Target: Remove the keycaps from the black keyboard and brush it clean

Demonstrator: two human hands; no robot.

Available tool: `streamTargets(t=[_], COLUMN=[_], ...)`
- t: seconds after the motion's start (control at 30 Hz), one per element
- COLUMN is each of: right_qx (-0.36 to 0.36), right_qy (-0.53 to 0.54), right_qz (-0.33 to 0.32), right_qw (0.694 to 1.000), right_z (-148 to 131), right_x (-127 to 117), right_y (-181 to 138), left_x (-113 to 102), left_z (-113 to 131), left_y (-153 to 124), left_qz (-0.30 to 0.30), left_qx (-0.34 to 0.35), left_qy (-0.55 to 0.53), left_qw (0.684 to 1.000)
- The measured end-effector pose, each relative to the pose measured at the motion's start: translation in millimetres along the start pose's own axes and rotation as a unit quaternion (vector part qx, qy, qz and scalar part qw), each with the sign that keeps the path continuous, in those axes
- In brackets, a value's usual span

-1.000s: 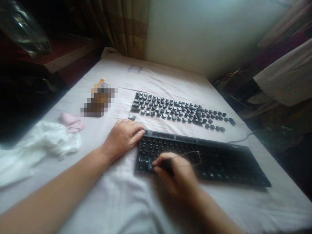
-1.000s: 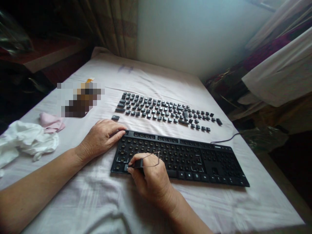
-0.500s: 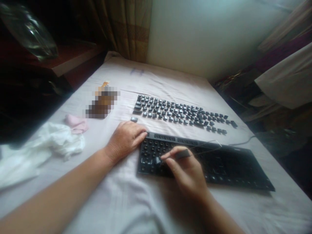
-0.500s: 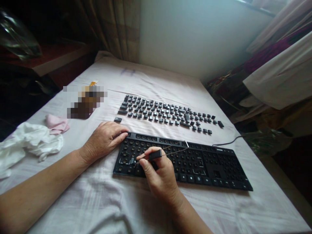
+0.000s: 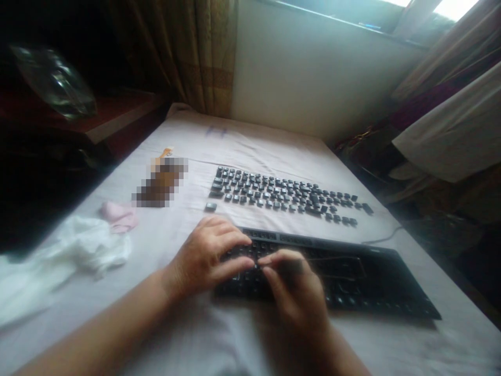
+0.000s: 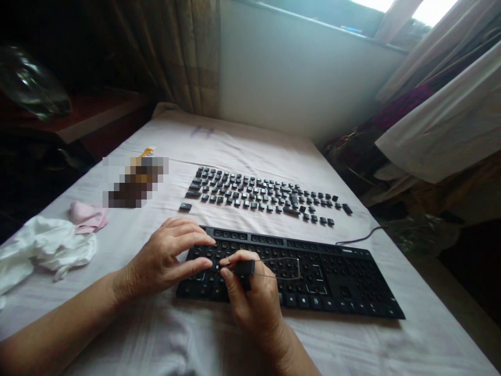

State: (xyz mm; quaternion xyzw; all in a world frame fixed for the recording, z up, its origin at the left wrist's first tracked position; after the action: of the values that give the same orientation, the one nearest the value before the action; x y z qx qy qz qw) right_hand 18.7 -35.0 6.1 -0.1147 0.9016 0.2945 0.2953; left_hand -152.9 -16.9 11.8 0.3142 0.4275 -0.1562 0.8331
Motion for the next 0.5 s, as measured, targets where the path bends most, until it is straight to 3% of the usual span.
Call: streamTargets(t=[0.2, 0.5], right_qx=[-0.026, -0.037], right_qy=[-0.029, -0.032], right_qz=[0.003, 0.01], right_qw=[0.999, 0.999], right_z=[-3.9, -2.5], right_x=[-2.1, -2.9], right_y=[2.2, 0.0], left_x=[11.3, 17.2], left_z=[11.4, 8.7], left_y=[3.9, 1.6], left_qz=[-0.046, -0.073], left_qx=[0.031, 0.008], left_qy=[-0.039, -0.08], left_qw=[0.998, 0.994])
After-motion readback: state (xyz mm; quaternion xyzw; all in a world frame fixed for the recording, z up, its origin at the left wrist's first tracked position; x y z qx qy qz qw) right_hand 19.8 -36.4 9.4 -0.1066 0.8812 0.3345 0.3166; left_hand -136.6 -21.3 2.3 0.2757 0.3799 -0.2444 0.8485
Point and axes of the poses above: each hand's wrist, its own y-axis towards the middle knuckle, its own x-axis out of the palm, z = x × y, the point moved 7 cm from there along y, towards the middle knuckle, and after that the axes turned 10 degrees about -z, right-handed, at the moved point
